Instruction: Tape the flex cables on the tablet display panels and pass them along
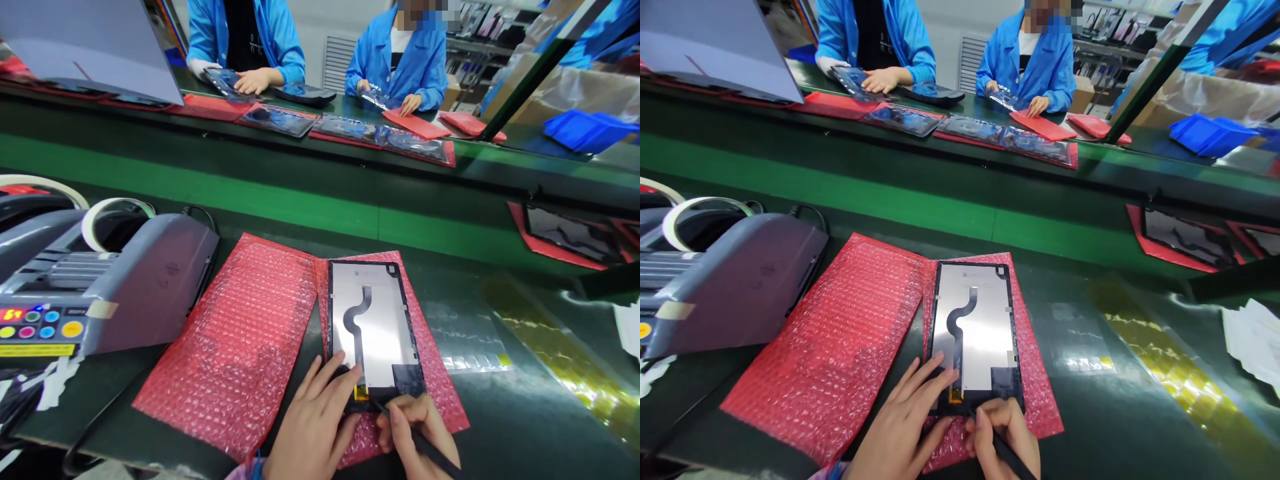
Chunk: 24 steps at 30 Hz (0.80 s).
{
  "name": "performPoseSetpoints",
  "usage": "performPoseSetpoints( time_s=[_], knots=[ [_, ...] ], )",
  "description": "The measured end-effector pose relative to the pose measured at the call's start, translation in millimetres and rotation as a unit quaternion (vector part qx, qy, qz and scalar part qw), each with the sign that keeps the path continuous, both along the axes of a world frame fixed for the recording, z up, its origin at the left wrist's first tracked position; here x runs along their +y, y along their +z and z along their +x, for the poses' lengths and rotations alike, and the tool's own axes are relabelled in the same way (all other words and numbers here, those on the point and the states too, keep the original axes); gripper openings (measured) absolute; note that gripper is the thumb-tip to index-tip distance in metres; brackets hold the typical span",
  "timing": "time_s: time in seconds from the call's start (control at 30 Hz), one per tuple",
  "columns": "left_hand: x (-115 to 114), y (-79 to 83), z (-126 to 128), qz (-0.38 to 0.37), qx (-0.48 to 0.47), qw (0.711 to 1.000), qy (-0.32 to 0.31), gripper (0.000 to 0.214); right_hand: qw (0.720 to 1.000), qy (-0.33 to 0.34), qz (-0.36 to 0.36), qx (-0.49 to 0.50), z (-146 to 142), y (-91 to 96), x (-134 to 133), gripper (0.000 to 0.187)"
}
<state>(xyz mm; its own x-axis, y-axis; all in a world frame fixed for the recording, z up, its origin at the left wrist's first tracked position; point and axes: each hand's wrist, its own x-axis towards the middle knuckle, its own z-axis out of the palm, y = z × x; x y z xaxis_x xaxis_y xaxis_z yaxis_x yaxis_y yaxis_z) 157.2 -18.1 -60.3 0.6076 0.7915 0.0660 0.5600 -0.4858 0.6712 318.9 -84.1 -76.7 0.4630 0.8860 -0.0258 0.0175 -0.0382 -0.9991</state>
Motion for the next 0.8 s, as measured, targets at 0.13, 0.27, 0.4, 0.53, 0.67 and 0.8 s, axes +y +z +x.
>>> performPoseSetpoints(
  time_s=[0.13, 0.27, 0.4, 0.53, 0.67, 0.8],
  knots=[
    [1.2, 2.7, -0.7, -0.035, -0.002, 0.999, 0.002, 0.058, 1.000, 0.007, 0.005, -0.019, 2.0, -3.8, -1.6, 0.029],
    [0.5, 2.4, -0.9, -0.031, -0.020, 0.999, 0.010, 0.058, 1.000, 0.008, -0.002, -0.027, 3.5, -6.4, -3.5, 0.030],
    [-0.2, 0.5, -0.2, 0.003, -0.019, 1.000, 0.004, 0.058, 0.999, 0.007, -0.017, -0.047, 3.8, -4.5, -3.9, 0.030],
    [-0.6, -0.6, 0.7, 0.041, -0.002, 0.999, 0.001, 0.056, 0.998, 0.002, -0.022, -0.053, 4.0, -1.3, -3.5, 0.030],
    [1.1, 3.1, 1.6, 0.087, 0.012, 0.996, -0.007, 0.053, 0.998, -0.006, -0.025, -0.057, 4.3, 0.8, -2.1, 0.029],
    [4.5, 7.9, 1.4, 0.098, 0.027, 0.994, -0.042, 0.039, 0.996, -0.009, -0.033, -0.077, 4.9, 0.7, -1.3, 0.029]
  ],
)
